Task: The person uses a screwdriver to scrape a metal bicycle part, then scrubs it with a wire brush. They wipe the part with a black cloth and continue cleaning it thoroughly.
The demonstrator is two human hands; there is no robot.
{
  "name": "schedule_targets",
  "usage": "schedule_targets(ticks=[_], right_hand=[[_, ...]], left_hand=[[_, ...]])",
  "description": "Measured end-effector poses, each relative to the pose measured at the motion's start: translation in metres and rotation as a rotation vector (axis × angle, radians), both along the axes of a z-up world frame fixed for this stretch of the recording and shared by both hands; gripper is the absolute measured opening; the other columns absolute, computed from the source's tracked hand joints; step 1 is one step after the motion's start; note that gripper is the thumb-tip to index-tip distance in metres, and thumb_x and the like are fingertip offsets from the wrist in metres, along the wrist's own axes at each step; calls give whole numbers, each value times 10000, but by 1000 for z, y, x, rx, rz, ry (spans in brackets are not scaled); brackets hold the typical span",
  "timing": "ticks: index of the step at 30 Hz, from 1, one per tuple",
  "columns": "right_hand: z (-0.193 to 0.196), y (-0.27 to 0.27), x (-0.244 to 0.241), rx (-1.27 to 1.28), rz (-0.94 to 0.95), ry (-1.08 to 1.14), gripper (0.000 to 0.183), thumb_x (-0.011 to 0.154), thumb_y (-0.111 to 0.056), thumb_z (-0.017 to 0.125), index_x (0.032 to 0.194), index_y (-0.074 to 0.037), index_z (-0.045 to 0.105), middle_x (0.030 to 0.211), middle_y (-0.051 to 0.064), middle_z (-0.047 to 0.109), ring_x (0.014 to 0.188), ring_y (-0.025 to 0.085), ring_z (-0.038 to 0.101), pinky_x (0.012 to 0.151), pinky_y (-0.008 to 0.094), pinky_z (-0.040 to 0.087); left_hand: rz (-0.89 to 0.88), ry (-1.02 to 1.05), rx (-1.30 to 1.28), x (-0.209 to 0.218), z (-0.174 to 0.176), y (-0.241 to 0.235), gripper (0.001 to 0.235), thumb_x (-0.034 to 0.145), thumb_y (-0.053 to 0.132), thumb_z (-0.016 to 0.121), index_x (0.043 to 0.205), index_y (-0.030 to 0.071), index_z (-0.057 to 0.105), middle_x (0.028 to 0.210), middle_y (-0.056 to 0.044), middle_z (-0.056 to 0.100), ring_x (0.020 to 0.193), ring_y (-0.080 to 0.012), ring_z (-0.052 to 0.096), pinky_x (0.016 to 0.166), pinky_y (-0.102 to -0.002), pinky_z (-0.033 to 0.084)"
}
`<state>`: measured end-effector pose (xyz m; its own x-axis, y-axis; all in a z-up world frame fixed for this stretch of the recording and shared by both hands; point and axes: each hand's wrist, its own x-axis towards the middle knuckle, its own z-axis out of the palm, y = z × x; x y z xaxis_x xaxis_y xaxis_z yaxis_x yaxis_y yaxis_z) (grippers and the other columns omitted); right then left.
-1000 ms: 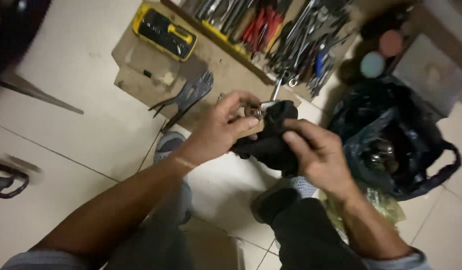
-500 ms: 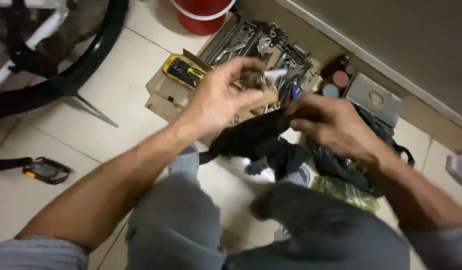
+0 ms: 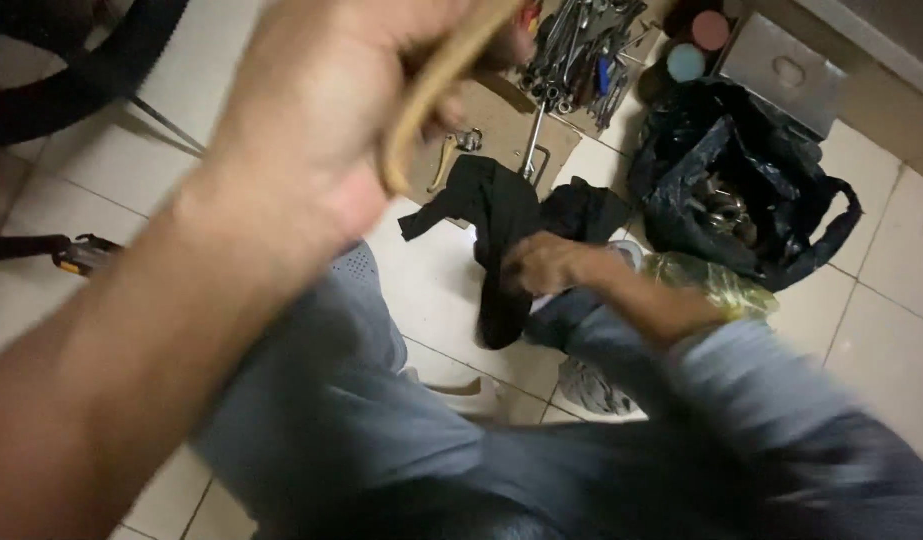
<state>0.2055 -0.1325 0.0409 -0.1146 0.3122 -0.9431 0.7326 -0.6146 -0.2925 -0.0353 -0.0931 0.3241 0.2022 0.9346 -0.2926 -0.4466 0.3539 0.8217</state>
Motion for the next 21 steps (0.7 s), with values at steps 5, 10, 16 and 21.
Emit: schedule_targets(ticks=[5, 10, 16, 21], right_hand=[[-88, -22, -17, 694, 356, -572, 604, 886, -550, 684, 1289, -122, 542, 1216, 167, 579, 1031, 429, 662, 746, 555, 565], [-167, -19, -5, 787, 210, -668, 679, 783, -559, 803, 1209, -84, 570, 1179, 173, 521, 916, 405, 686, 691, 522, 572], [-142, -33, -45, 1352, 241, -444, 205, 715, -246, 668, 905, -167, 674, 932, 181, 548, 672, 409, 579, 523, 536, 468], [-112, -73, -122, 718, 667, 261, 198, 838, -227, 591, 991, -176, 706, 974, 72, 621, 801, 341, 642, 600, 481, 477]], left_hand=[[-72, 7, -81, 2, -19, 1, 409, 886, 18, 628, 1294, 19, 597, 1133, -147, 698, 783, -273, 761, 534, -302, 616], [-156, 201, -230, -11, -46, 13, 503, 889, 31, 608, 1389, -12, 568, 1066, -130, 734, 848, -220, 766, 595, -264, 598], [-148, 171, -189, -18, -62, 20, 456, 874, -7, 629, 1330, 11, 626, 1061, -132, 714, 717, -230, 752, 528, -247, 597], [-175, 233, -189, -13, -52, 25, 428, 867, 17, 639, 1290, 82, 666, 1067, -107, 781, 736, -197, 765, 611, -270, 668]])
